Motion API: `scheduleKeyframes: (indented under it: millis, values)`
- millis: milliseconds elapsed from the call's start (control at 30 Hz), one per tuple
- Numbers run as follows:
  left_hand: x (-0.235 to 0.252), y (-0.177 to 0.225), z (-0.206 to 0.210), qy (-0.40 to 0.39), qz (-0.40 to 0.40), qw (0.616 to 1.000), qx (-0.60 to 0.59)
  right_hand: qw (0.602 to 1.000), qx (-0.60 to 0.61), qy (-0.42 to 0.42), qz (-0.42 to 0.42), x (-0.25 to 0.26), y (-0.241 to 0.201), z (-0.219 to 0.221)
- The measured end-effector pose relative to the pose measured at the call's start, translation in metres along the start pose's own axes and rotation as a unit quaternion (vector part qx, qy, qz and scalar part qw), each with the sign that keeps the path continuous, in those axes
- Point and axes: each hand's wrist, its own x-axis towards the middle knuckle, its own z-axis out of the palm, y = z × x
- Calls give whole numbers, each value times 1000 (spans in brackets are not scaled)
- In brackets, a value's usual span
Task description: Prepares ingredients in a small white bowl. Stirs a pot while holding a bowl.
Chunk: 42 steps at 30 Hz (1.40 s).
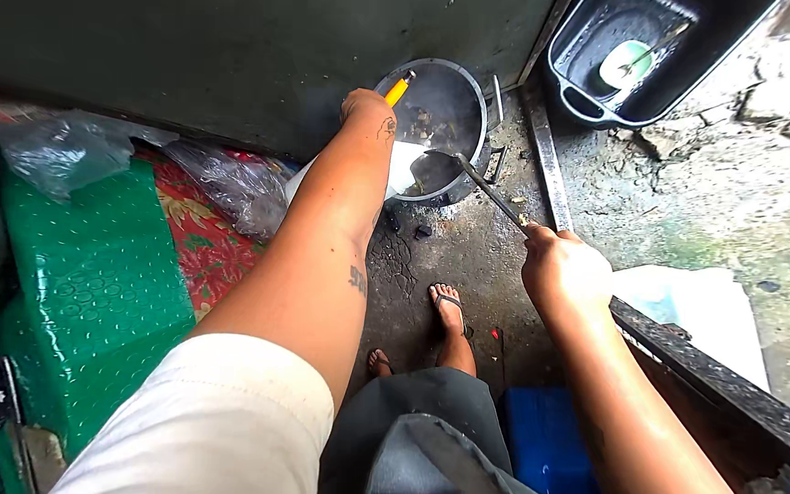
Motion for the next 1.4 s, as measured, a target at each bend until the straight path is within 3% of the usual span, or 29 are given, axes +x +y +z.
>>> scheduleKeyframes:
  millis: [267, 367, 567, 733, 967, 1100, 1300, 1400]
  values:
    - [6, 19, -5, 3, -41, 992, -116, 998, -55, 2, -20, 0, -4, -5]
    - [7, 13, -3, 2, -29, 994, -108, 994, -97, -39, -12, 1, -16, -13]
    - [-20, -41, -8, -9, 50, 997, -66, 979, -164, -84, -82, 34, -52, 2]
    - [-40, -97, 0, -14, 57, 978, -198, 961, -220, -38, -166, 95, -83, 14]
    - [-47, -159, 51, 21, 52, 911, -409, 962, -247, 2, -117, 134, -121, 4]
    - [-72, -193, 86, 34, 45, 874, -482, 976, -207, -17, -62, 107, -134, -9]
    - [-118, -233, 163, 71, 24, 802, -593, 969, -220, -72, -83, 75, -125, -7]
    - [-142, -238, 197, 80, 16, 781, -619, 957, -258, -111, -74, 50, -143, 6]
